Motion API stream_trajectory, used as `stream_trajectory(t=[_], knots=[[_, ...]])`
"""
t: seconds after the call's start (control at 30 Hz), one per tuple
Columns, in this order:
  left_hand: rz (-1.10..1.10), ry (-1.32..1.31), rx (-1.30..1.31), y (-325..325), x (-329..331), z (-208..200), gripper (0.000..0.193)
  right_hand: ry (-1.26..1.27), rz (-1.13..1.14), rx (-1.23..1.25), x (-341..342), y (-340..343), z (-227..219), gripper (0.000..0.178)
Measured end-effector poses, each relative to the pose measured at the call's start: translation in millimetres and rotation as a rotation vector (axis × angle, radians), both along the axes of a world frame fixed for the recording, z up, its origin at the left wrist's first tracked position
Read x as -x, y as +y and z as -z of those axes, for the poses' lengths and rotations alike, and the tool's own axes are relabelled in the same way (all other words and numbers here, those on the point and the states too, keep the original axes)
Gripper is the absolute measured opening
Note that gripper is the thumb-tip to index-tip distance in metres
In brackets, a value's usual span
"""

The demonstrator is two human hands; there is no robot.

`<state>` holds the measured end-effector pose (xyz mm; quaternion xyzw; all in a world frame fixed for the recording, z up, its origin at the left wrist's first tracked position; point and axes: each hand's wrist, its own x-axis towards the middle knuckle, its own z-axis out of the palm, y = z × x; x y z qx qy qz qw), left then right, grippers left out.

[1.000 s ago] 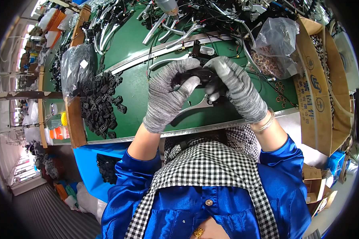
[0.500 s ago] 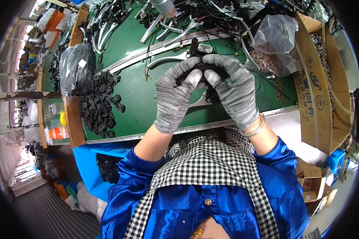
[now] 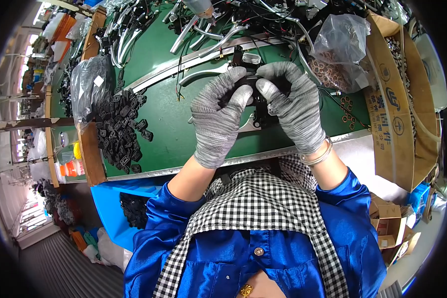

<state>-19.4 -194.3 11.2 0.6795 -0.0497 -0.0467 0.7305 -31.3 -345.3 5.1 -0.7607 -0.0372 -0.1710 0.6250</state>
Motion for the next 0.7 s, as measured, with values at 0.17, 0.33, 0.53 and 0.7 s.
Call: stream_trajectory(t=[0.17,0.33,0.53,0.7], knots=[[-0.061,-0.436,-0.243,3,-3,10,0.033,0.097,-0.144,-0.110,1,-8,-5,0.023],[-0.007,-0.495,-0.275,10,-5,9,0.030,-0.235,-0.076,0.215,0,-11,-1,0.028],[0.072,-0.111,0.082,12,0,5,0.029,-0.168,-0.161,0.159,1,-14,-4,0.030],[0.061,-0.034,0.229,5,1,8,0.027,-0.134,-0.096,0.054,7,-5,-5,0.027]])
